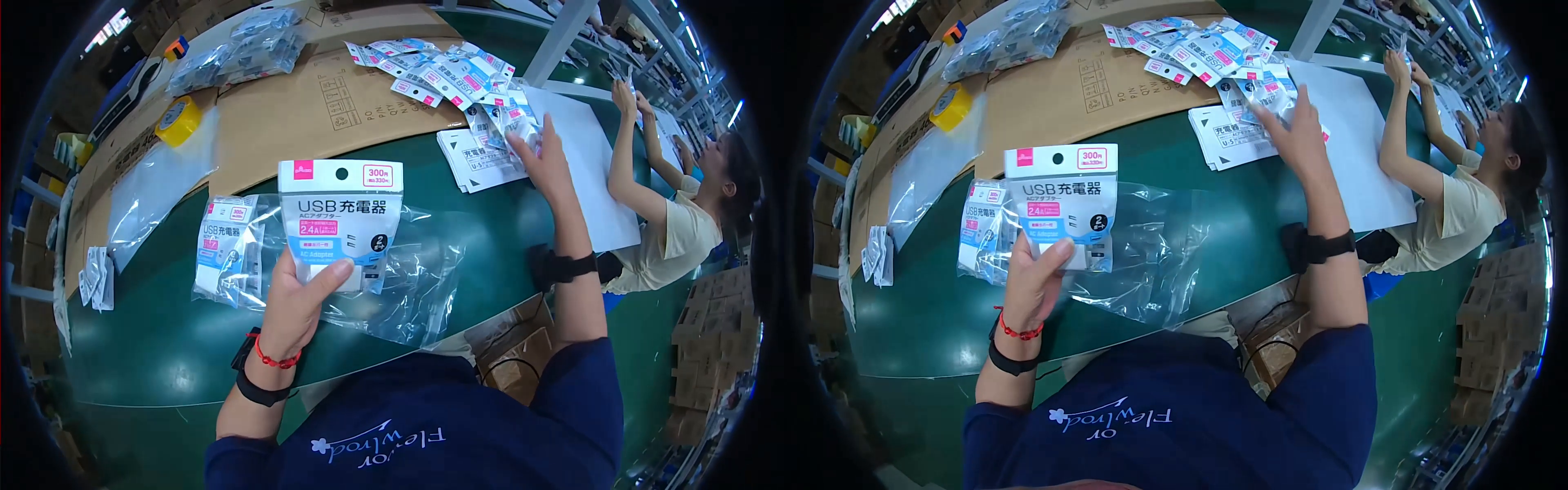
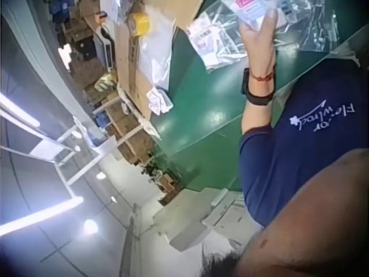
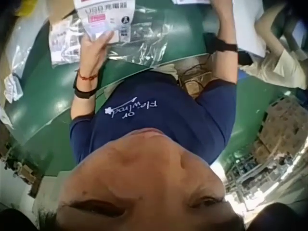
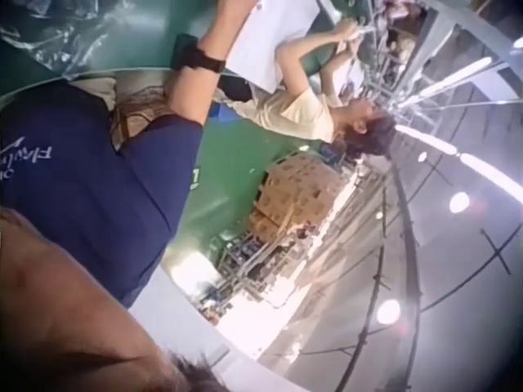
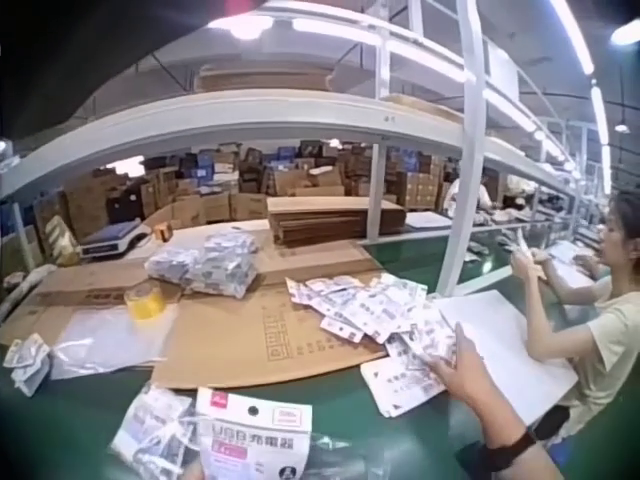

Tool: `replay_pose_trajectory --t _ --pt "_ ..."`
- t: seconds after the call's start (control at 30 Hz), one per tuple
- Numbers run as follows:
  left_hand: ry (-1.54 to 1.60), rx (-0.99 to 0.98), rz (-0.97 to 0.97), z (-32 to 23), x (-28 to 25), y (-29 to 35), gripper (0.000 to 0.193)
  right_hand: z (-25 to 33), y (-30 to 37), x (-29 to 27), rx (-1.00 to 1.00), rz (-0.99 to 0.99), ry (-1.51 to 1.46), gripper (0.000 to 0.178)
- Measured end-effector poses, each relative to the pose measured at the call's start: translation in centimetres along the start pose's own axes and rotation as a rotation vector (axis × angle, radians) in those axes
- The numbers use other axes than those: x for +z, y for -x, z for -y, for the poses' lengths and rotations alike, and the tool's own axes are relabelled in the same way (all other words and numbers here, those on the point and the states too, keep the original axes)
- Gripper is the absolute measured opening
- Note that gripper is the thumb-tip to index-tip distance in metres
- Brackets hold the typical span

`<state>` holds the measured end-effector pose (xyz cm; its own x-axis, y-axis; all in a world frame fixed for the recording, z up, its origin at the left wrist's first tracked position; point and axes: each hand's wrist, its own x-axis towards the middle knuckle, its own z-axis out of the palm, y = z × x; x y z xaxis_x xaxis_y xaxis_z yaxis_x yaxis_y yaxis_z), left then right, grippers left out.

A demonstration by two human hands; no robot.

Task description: The person sets aside a full bag of chargers and prepares a new plastic bag on the table. They pick up chargers one at a time, turning them over before sliding them into the bag, then place a label inside and set the filled bag aside.

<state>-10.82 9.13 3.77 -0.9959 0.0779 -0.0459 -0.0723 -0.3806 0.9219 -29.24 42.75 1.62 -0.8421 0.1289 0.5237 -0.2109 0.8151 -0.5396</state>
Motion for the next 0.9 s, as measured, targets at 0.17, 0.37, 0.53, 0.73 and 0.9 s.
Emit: replay_pose_trajectory --t 0.17,0.37,0.53,0.73,0.9 --pt "0.236 -0.141 -0.078 0.2 -0.2 -0.2 0.034 -3.1 -1.2 -0.7 0.292 0.328 0.087 0.068" --pt "0.195 -0.150 -0.124 1.0 -0.2 -0.7 0.035 4.8 2.1 -2.4 -0.106 0.030 -0.581 0.049" --pt "0.236 -0.219 -0.067 1.5 -0.5 -0.9 0.037 15.2 6.8 -2.8 -0.900 0.381 -0.208 0.055" --pt "0.567 -0.232 0.014 -0.5 -0.6 -0.5 0.041 17.5 8.7 -1.4 -1.067 0.492 0.022 0.057" --pt "0.191 -0.083 0.020 0.7 -1.3 0.2 0.049 16.9 9.1 -0.8 -1.057 0.418 -0.054 0.055"
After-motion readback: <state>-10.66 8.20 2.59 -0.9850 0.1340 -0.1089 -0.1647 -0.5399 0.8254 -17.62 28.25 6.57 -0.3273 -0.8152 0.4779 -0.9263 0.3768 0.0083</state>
